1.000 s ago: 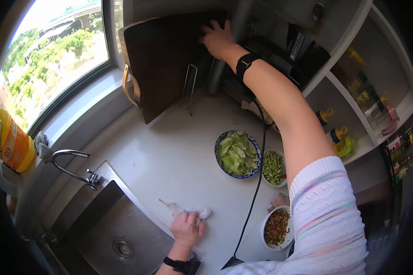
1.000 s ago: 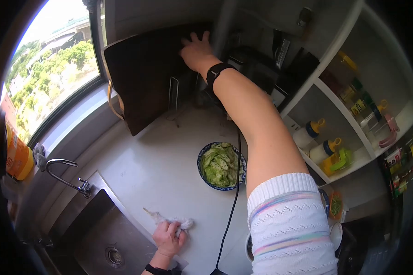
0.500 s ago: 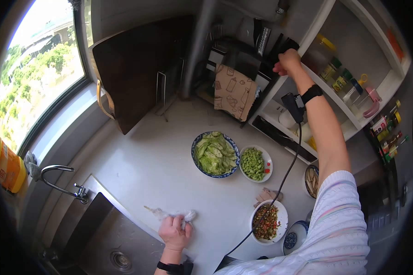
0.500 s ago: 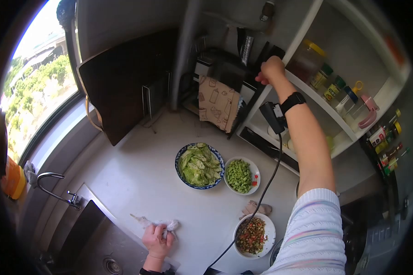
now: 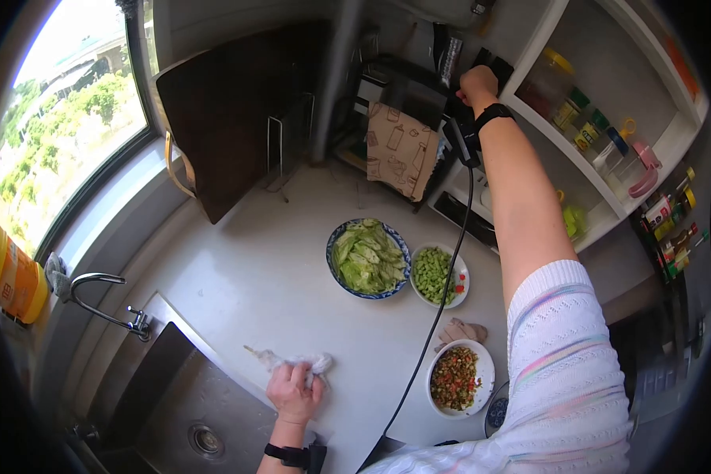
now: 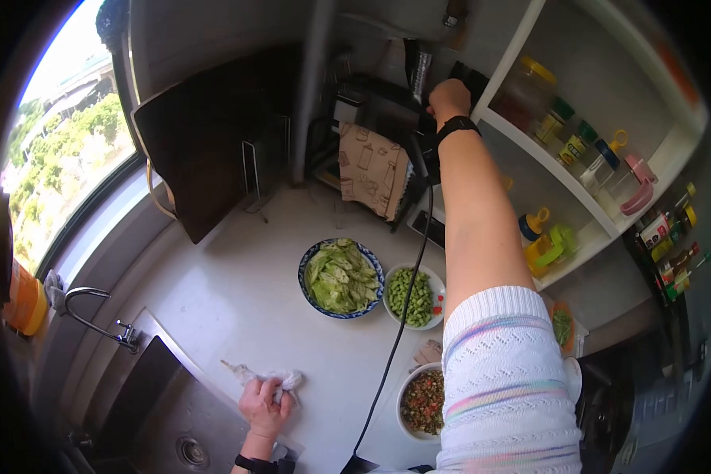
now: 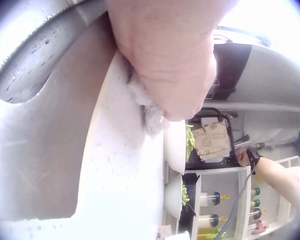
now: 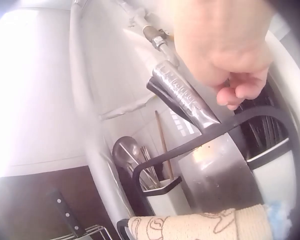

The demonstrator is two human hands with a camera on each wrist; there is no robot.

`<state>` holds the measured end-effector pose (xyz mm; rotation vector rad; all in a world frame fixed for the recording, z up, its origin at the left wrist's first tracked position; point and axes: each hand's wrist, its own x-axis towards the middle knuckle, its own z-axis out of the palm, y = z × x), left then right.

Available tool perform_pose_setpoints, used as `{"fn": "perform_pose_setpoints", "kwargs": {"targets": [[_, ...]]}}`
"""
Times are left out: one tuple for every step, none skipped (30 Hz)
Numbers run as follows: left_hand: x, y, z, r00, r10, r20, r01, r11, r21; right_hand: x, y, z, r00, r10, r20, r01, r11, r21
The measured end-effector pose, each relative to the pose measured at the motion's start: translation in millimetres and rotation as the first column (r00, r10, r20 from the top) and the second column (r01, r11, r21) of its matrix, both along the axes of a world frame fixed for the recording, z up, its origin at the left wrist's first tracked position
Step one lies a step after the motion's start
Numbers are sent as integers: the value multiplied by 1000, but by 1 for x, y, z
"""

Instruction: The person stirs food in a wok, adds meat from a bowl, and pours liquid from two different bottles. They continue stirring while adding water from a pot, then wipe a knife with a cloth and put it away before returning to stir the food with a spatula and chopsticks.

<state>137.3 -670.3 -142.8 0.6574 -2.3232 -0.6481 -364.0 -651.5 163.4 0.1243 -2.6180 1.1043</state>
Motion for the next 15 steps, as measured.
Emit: {"fn": "perform_pose_setpoints", "kwargs": {"targets": [[0, -1, -1, 1000, 13, 3, -13, 1000, -2, -1, 1, 0, 1000, -1, -1, 1, 1000, -2], [0, -1, -2, 1000, 7, -7, -7, 1000, 3, -3, 3, -1, 1000, -6, -1, 6, 1000, -2], [-1, -1, -2, 1000, -1, -19, 1, 1000, 8, -5, 4, -2, 1000, -4, -7, 4, 1000, 19], [-1, 0, -1, 1000, 3, -16, -2, 1000, 9, -8, 3, -4, 1000, -1, -3, 1, 1000, 20], [-1, 0, 0, 1000, 4, -15, -4, 1000, 9, -5, 3, -3, 1000, 9, -10, -9, 1000, 0], [-1, 0, 1, 1000, 4, -14, -3, 1000, 9, -2, 4, -3, 1000, 16, -16, -16, 1000, -20], [-2, 1, 1, 1000, -1, -10, 1, 1000, 10, -2, 5, -1, 1000, 11, -12, -11, 1000, -18], [-2, 1, 0, 1000, 3, -10, -3, 1000, 11, -3, 5, 1, 1000, 13, -11, -13, 1000, 7], [-3, 1, 0, 1000, 8, -10, -8, 1000, 9, -6, 6, 4, 1000, 16, -10, -15, 999, 30], [-3, 0, -1, 1000, 2, -10, -2, 1000, 6, -10, 6, 7, 1000, 9, -10, -9, 1000, 27], [-3, 0, -1, 1000, 1, -10, -1, 1000, 12, -16, 7, 10, 975, 0, -224, 40, 984, 174], [-1, 1, -2, 1000, -4, -9, 4, 1000, 20, -21, 8, 14, 906, 22, -424, 120, 944, 307], [-1, 0, -3, 1000, -20, -1, 20, 999, 26, -25, 12, 21, 803, 82, -591, 162, 924, 348], [-1, -1, -3, 1000, -16, -12, 16, 1000, 13, -24, 19, 28, 676, 153, -721, 213, 896, 389], [-2, 0, -2, 1000, -17, -22, 17, 1000, 5, -13, 22, 39, 643, 193, -741, 137, 923, 360]]}}
